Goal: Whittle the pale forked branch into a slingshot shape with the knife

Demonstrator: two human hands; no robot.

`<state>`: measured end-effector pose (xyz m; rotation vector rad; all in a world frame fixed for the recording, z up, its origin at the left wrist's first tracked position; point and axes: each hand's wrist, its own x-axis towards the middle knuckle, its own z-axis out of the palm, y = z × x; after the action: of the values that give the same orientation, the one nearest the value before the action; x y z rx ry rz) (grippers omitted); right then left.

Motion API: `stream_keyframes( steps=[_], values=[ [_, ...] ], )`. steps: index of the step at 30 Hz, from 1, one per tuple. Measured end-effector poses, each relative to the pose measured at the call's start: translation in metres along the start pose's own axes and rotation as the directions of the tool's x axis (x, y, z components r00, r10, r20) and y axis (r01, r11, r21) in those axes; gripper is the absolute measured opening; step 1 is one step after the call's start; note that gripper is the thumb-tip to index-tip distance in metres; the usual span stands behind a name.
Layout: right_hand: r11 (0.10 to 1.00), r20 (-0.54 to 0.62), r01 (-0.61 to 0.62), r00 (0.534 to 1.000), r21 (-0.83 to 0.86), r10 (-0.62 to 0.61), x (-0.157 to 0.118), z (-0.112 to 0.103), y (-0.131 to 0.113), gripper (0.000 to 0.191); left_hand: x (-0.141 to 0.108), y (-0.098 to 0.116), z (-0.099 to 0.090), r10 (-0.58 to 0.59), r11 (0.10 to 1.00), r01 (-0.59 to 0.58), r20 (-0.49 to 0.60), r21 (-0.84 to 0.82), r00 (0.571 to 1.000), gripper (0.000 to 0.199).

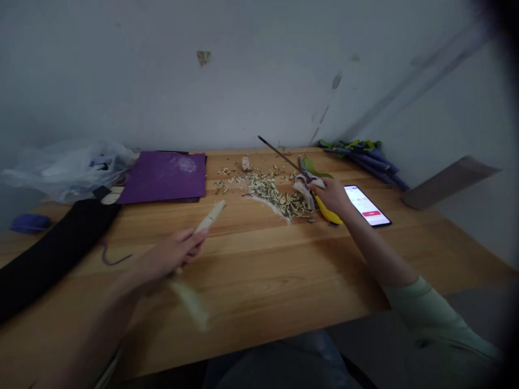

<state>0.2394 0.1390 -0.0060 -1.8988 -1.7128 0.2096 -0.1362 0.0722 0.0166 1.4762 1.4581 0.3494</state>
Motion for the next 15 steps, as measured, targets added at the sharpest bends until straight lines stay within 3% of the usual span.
stream_keyframes(
  steps=[2, 5, 9, 15],
  values=[
    [1.0, 0.031, 0.028, 0.999, 0.015, -0.028, -0.008, 0.004, -0.009, 0.03, 0.017, 0.005, 0.023, 0.064, 0.991, -0.069, 0.047, 0.112, 0.997, 0.035],
    [0.991, 0.136, 0.117, 0.983, 0.066, -0.125, -0.036, 0.006, -0.025, 0.03, 0.039, 0.009, 0.046, 0.217, 0.871, -0.162, -0.068, 0.464, 0.974, 0.035],
    [0.973, 0.301, 0.206, 0.926, 0.104, -0.228, -0.087, 0.004, -0.041, 0.029, 0.056, 0.012, 0.063, 0.269, 0.81, -0.164, -0.108, 0.563, 0.957, 0.033],
    [0.989, 0.433, 0.132, 0.897, -0.073, -0.088, -0.136, 0.003, -0.038, 0.03, 0.056, 0.017, 0.073, 0.283, 0.747, -0.128, -0.138, 0.652, 0.949, 0.037]
  ],
)
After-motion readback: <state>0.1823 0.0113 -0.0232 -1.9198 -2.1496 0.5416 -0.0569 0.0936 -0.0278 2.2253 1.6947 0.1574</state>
